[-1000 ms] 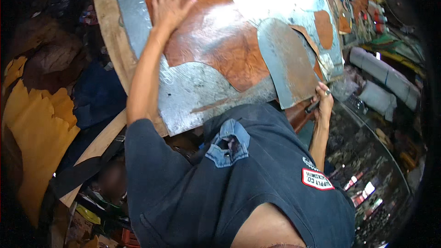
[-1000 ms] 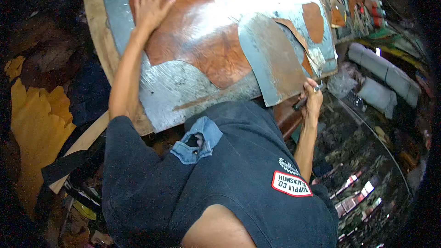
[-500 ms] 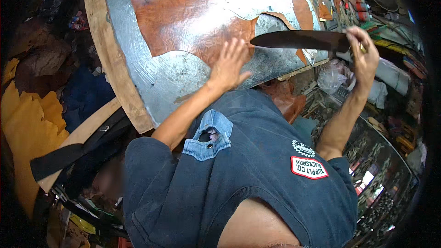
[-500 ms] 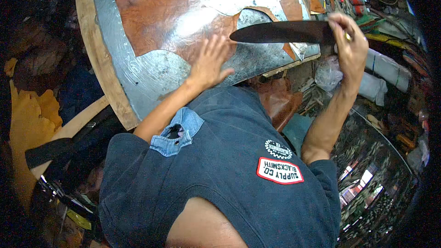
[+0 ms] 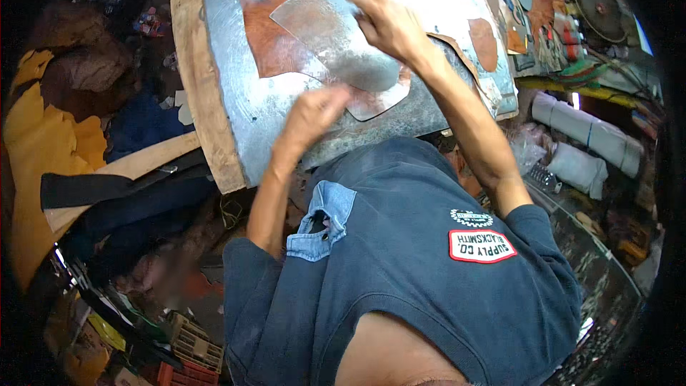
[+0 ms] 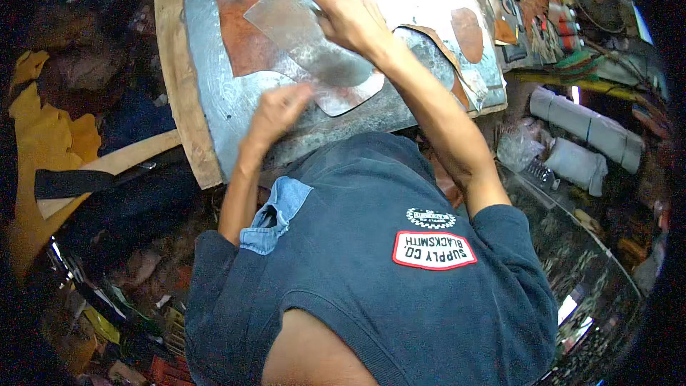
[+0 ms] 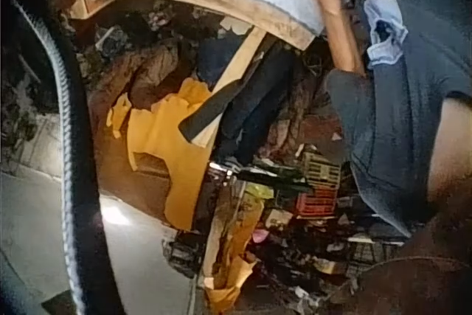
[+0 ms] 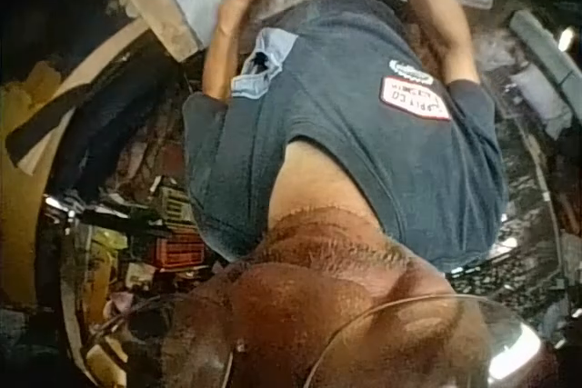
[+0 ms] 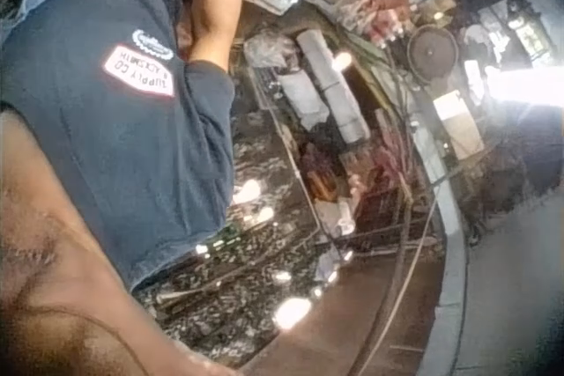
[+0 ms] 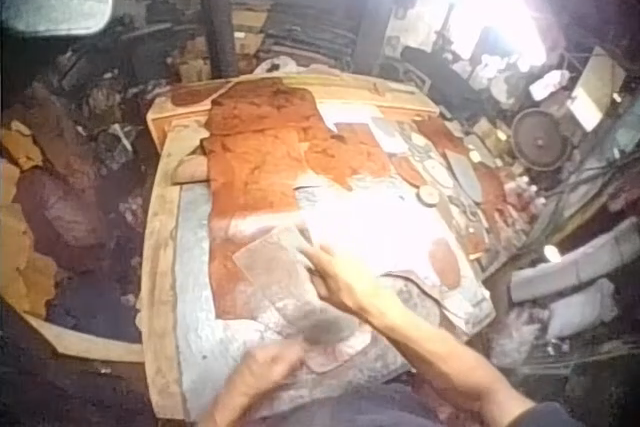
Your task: Tracing and cutting pieces from a large sheet of brown leather using metal templates and a knife.
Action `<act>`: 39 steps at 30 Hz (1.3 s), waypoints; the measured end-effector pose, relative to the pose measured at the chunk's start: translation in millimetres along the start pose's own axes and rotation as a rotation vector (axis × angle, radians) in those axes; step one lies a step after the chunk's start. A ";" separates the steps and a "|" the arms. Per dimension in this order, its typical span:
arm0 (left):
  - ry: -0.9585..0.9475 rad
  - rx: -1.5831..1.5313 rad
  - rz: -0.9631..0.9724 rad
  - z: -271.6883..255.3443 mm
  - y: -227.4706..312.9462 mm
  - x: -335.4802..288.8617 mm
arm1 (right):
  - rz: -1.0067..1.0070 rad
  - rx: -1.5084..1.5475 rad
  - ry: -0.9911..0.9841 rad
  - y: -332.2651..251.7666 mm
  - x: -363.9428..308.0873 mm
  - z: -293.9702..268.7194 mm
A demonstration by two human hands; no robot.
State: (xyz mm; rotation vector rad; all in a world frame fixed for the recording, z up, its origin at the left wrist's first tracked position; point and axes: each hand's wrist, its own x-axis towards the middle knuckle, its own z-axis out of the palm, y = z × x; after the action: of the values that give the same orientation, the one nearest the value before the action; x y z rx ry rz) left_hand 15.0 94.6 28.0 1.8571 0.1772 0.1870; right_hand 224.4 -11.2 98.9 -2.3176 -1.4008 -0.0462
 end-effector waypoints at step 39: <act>0.177 0.965 0.004 -25.1 -71.2 64.5 | 1.193 1.113 -0.278 -13.0 -162.9 27.5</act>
State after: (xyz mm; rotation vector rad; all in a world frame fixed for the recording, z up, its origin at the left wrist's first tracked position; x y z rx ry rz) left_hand 70.5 152.5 -30.5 2.7987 0.4415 0.3008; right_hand 128.4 -132.1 38.5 -1.7596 0.1616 1.1003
